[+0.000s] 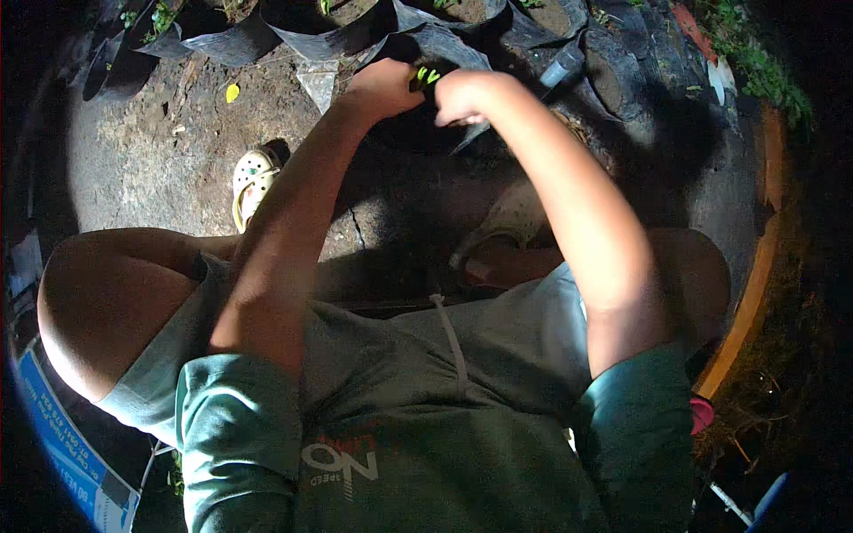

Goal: Preparing soil in nursery bags and transplanting small seedlings using a hand tool.

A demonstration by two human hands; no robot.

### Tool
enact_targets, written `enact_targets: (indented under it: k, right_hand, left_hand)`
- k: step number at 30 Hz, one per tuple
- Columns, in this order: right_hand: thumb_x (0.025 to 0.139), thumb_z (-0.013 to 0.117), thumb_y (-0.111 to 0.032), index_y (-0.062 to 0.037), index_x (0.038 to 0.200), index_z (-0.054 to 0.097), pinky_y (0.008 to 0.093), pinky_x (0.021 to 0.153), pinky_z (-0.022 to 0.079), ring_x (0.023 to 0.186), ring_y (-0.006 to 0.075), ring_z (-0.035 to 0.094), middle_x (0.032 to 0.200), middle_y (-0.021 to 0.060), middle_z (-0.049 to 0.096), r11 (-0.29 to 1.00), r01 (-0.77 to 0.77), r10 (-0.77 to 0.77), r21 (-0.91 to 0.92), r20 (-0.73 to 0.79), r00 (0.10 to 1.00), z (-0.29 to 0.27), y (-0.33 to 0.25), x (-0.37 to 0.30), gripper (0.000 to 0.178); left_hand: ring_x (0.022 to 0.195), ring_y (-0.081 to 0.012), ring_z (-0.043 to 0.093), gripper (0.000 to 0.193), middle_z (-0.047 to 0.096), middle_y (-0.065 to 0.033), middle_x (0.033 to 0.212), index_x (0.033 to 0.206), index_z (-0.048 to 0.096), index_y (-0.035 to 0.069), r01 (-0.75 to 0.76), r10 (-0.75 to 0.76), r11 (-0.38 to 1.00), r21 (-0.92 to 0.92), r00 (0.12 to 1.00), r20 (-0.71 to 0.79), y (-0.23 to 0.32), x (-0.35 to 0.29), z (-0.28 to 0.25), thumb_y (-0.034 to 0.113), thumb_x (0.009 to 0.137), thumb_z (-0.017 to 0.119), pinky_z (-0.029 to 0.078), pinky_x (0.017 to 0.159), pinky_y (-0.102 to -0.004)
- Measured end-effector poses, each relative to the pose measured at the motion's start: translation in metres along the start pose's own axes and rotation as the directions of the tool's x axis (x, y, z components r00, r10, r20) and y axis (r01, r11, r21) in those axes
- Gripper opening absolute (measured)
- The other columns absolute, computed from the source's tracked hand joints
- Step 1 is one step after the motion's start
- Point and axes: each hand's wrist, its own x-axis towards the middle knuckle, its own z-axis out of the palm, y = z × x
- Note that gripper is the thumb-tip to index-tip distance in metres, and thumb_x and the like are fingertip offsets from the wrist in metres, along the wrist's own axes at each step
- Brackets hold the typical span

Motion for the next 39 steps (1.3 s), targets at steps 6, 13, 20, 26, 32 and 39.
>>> enact_targets:
  k: [6,13,20,26,32,39]
  right_hand:
    - [0.075,0.054,-0.025,0.0020,0.084,0.063,0.0402,0.073,0.045,0.081,0.0320,0.059,0.088,0.0207,0.061,0.968,0.232,-0.244,-0.091,-0.152,0.958,0.055,-0.007,0.045,0.030]
    - [0.076,0.049,-0.018,-0.0017,0.089,0.062,0.0403,0.075,0.045,0.081,0.0325,0.057,0.093,0.0198,0.060,0.964,0.260,-0.264,-0.052,-0.117,0.957,0.080,0.001,0.069,0.025]
    - [0.075,0.049,-0.016,0.0005,0.091,0.062,0.0386,0.078,0.045,0.088,0.0313,0.058,0.098,0.0197,0.060,0.997,0.075,-0.079,-0.027,-0.238,0.968,0.065,-0.006,0.046,0.026]
    - [0.077,0.055,-0.024,-0.0012,0.101,0.059,0.0384,0.079,0.045,0.093,0.0302,0.058,0.098,0.0200,0.059,0.990,0.139,-0.128,0.022,-0.267,0.955,0.051,-0.008,0.024,0.033]
    - [0.086,0.042,-0.027,-0.0072,0.103,0.058,0.0377,0.084,0.043,0.096,0.0285,0.056,0.104,0.0160,0.058,0.944,0.328,-0.293,0.038,-0.362,0.885,0.073,-0.017,0.027,0.031]
    - [0.081,0.047,-0.017,-0.0085,0.091,0.062,0.0377,0.071,0.047,0.084,0.0289,0.060,0.092,0.0114,0.062,0.807,0.216,-0.396,-0.549,-0.232,0.889,0.071,-0.011,0.049,0.020]
  left_hand:
    - [0.074,-0.0357,0.060,0.035,0.061,-0.0195,0.076,0.080,0.064,0.003,-0.020,0.020,1.000,-0.005,1.000,-0.007,-0.001,0.000,0.002,0.036,0.070,0.062,0.049,0.067,-0.0426]
    - [0.074,-0.0364,0.059,0.031,0.060,-0.0198,0.075,0.080,0.063,0.002,-0.125,0.123,0.991,-0.051,0.992,-0.032,-0.004,0.002,0.001,0.032,0.072,0.063,0.047,0.067,-0.0435]
    - [0.077,-0.0361,0.059,0.029,0.060,-0.0197,0.079,0.084,0.062,0.002,-0.158,0.161,0.985,-0.070,0.986,0.037,-0.008,0.002,0.008,0.028,0.073,0.061,0.047,0.069,-0.0418]
    - [0.085,-0.0358,0.057,0.027,0.060,-0.0196,0.087,0.092,0.061,0.004,-0.120,0.124,0.992,-0.043,0.987,0.102,-0.010,0.005,0.008,0.023,0.073,0.061,0.046,0.073,-0.0410]
    - [0.088,-0.0336,0.058,0.029,0.061,-0.0185,0.091,0.097,0.061,0.005,-0.047,0.084,0.978,-0.202,0.981,0.177,-0.015,0.010,0.009,0.027,0.077,0.059,0.046,0.074,-0.0389]
    - [0.083,-0.0369,0.058,0.035,0.060,-0.0213,0.082,0.088,0.062,0.002,-0.094,0.112,0.977,-0.192,0.990,0.085,-0.015,0.009,0.009,0.035,0.076,0.059,0.046,0.069,-0.0424]
